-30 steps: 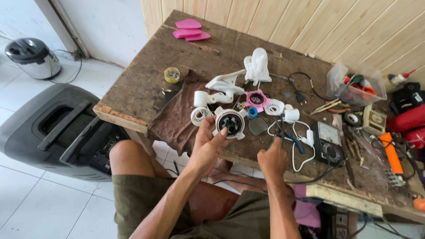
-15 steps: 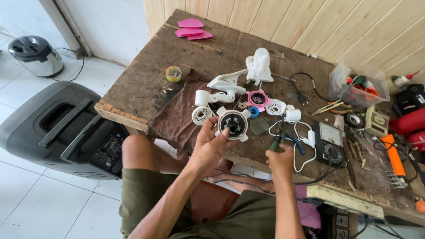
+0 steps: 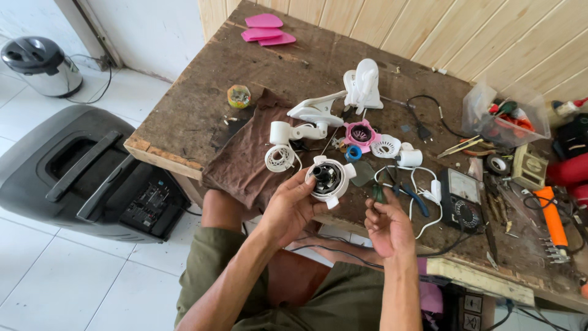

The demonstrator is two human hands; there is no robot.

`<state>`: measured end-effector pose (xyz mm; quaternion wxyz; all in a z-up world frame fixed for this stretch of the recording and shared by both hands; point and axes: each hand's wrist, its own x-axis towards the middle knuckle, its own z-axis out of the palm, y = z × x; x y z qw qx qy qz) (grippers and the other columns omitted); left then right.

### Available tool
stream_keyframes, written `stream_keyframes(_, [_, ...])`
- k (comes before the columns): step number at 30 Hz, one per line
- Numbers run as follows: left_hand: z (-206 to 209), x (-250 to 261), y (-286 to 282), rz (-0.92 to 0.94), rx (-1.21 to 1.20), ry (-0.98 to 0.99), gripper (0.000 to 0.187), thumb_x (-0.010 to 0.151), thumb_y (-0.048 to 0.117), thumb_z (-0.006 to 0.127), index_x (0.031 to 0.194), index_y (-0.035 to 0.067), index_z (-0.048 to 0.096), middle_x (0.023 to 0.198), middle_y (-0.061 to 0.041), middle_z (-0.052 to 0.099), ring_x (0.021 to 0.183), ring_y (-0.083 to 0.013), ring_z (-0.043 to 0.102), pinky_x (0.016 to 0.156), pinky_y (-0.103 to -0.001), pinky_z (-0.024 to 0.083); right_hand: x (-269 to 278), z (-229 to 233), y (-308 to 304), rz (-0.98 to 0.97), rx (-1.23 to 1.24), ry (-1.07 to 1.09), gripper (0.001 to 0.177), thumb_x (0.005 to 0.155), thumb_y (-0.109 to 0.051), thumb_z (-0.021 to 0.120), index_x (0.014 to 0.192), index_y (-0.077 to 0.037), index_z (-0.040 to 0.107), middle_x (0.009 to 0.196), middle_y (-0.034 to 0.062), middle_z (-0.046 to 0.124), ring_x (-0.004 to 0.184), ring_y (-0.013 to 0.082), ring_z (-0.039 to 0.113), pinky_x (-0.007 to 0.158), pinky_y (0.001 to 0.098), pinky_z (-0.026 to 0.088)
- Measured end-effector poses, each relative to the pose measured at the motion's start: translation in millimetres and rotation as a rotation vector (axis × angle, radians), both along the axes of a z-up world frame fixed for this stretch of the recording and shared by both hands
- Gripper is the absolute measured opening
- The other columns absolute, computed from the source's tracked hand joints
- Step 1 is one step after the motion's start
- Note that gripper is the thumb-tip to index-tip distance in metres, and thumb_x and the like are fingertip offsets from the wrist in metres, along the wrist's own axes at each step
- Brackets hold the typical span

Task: The person repairs a small white fan motor by soldering wires to its terminals and then using a screwdriver to adjust the internal components. They handle the fan motor, wires, and tools on a cluttered workbench.

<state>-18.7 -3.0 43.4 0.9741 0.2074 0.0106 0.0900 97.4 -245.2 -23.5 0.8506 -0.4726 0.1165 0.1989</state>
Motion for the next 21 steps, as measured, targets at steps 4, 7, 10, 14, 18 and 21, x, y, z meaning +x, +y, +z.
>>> stream_keyframes(4, [-8.8,1.1,9.2,-0.069,-0.041,-0.028,0.044,0.113,0.013,0.056,0.152,-0.007,0.059,0.118,-0.027,0.078,0.099,-0.0358,0.083,0.081,-0.052,0.072,-2.6,-13.7,1.8,0.073,0.001,-0.134,0.067,0.093,0.007,0.062,0.155,-0.017,0.053,0.093,0.0182,0.071,0.058,0.02,0.06,0.048,0.0273,0.041])
stream_keyframes(7, [-15.8,0.6,12.7,-0.11,-0.066,-0.033,0.045,0.111,0.015,0.055,0.152,-0.003,0.061,0.114,-0.025,0.078,0.093,-0.034,0.082,0.076,-0.051,0.07,-3.8,-26.2,0.9,0.118,-0.015,-0.194,0.071,0.093,0.01,0.061,0.159,-0.012,0.049,0.092,0.0189,0.076,0.057,0.0227,0.068,0.047,0.0279,0.047])
stream_keyframes(10, [-23.3,4.1,14.7,-0.14,-0.061,-0.009,0.048,0.107,0.017,0.053,0.151,0.0,0.063,0.111,-0.022,0.077,0.086,-0.0304,0.079,0.068,-0.047,0.065,-1.5,-36.9,-4.4,0.116,-0.048,-0.226,0.057,0.094,0.011,0.062,0.146,-0.01,0.063,0.095,0.0205,0.079,0.063,0.0258,0.076,0.049,0.0296,0.058])
stream_keyframes(14, [-41.7,3.4,25.2,-0.186,0.014,0.106,0.049,0.101,0.018,0.055,0.147,0.004,0.064,0.099,-0.016,0.074,0.076,-0.0268,0.076,0.062,-0.043,0.064,-10.8,-27.2,0.3,-0.004,-0.123,-0.306,0.021,0.104,0.001,0.068,0.125,-0.003,0.071,0.107,0.0286,0.081,0.088,0.0391,0.084,0.071,0.0449,0.072])
stream_keyframes(18, [-40.8,1.2,28.6,-0.195,0.09,0.141,0.052,0.097,0.021,0.056,0.146,0.005,0.062,0.096,-0.014,0.074,0.077,-0.0223,0.078,0.063,-0.041,0.067,-31.4,10.8,16.5,-0.084,-0.215,-0.381,0.013,0.11,-0.003,0.067,0.121,-0.001,0.072,0.116,0.0285,0.081,0.102,0.0406,0.084,0.084,0.0477,0.072])
stream_keyframes(21, [-44.3,2.2,33.3,-0.195,0.082,0.159,0.05,0.096,0.021,0.056,0.144,0.005,0.061,0.093,-0.013,0.072,0.074,-0.0219,0.075,0.059,-0.038,0.063,-55.3,49.7,35.2,-0.132,-0.391,-0.517,0.014,0.113,0.0,0.064,0.123,0.004,0.073,0.112,0.0279,0.08,0.102,0.0372,0.083,0.088,0.0462,0.072])
